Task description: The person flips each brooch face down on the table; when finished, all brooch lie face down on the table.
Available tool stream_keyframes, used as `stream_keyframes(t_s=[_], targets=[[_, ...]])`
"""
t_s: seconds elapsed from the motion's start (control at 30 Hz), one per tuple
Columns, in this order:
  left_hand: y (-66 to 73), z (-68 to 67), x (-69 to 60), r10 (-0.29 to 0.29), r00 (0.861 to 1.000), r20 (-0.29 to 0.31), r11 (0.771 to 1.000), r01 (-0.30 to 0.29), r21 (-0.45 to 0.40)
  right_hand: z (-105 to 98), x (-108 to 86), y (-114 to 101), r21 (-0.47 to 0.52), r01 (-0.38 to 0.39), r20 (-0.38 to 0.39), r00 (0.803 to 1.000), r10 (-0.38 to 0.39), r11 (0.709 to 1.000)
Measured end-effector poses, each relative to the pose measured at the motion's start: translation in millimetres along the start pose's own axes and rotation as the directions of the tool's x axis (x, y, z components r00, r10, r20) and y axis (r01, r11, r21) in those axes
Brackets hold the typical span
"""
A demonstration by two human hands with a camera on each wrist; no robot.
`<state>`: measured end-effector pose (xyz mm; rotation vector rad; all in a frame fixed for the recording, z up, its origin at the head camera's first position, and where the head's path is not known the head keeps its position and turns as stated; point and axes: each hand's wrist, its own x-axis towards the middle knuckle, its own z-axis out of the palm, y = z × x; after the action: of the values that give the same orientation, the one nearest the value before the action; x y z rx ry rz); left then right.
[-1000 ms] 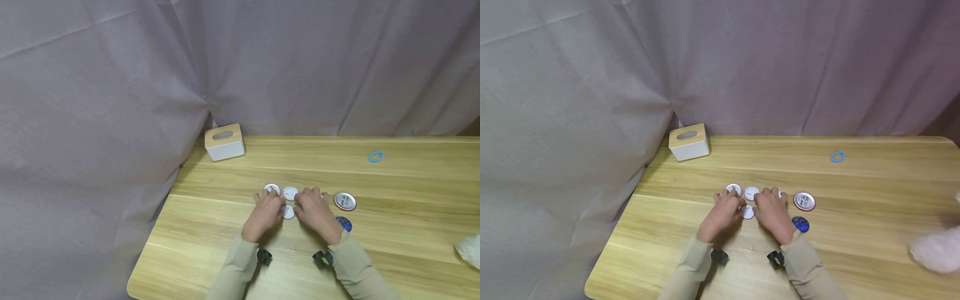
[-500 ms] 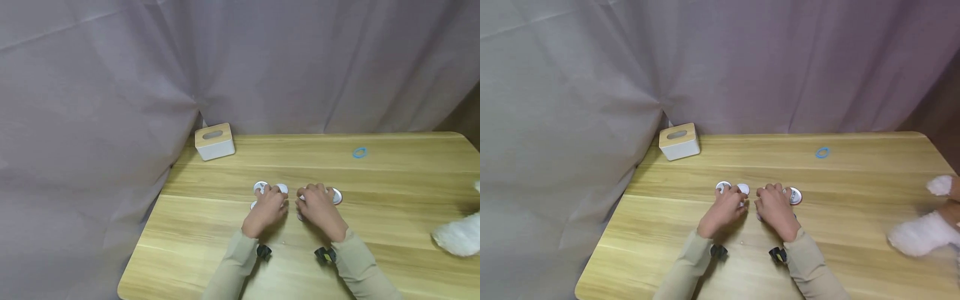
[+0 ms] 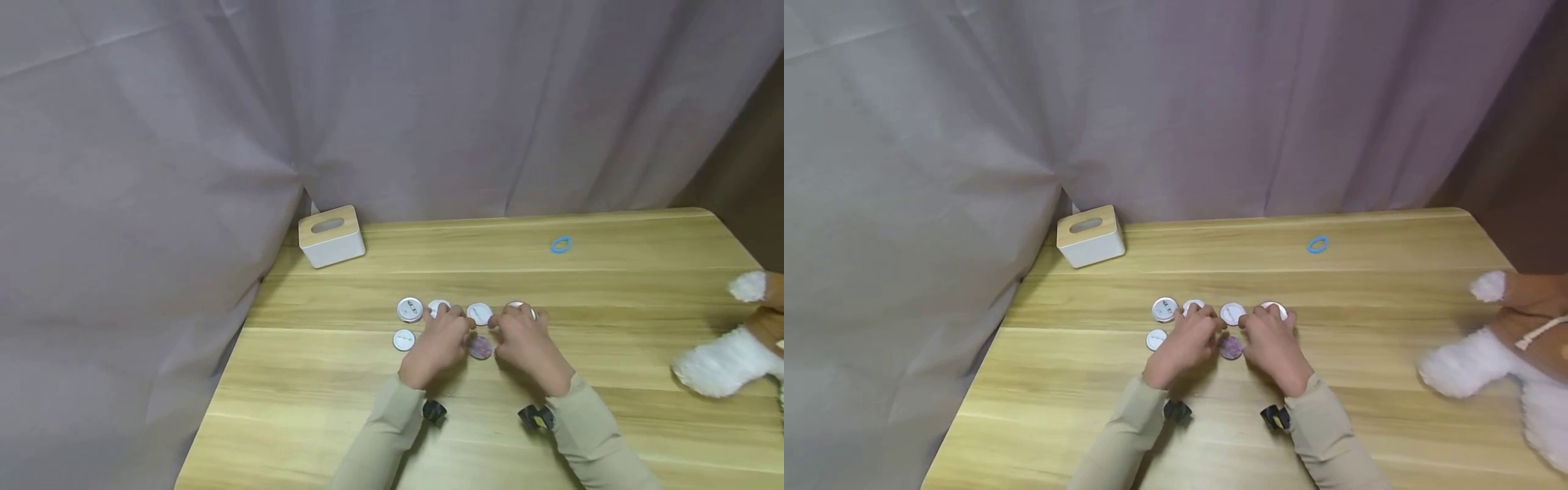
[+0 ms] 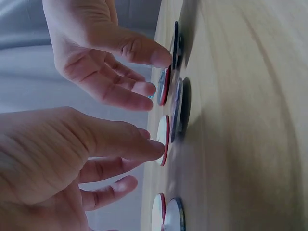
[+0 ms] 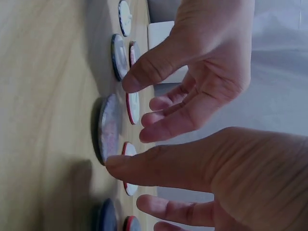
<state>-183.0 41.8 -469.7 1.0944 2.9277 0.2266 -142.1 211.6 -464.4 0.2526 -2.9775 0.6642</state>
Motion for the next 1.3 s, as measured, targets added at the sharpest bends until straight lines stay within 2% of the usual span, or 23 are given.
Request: stream_keyframes(t_s=[0.27,0.47,0.8,1.1,1.3], targets=[[2.1,5.8,1.6,0.015,1.0,0.006,0.998,-0.015,0.057,6.5,-3.4,-2.3,-0.019,0.01,0.027,1.0,-0.009,1.0],[0.4,7.8,2.2,0.015,1.0,0.021,0.999,-0.016,0.048,10.3,-3.0,-2.5,-0.016,0.011,0.032,0.999,-0.011,1.0],[-5.6,7.2,1.3,0.053,0.999,-0.005,0.998,-0.052,0.037,7.3,-1.1,-1.5,-0.027,0.044,0.027,0.999,-0.044,0.999],[-9.6,6.2,-2.4,0.02,0.999,0.027,1.0,-0.02,0.008,10.3,7.1,-3.1,-0.036,0.071,0.028,0.997,-0.07,0.997],[-11.2,6.8,-2.7,-0.018,0.999,0.026,1.0,0.018,0.012,13.5,12.0,-4.8,-0.025,0.082,0.039,0.996,-0.081,0.996]])
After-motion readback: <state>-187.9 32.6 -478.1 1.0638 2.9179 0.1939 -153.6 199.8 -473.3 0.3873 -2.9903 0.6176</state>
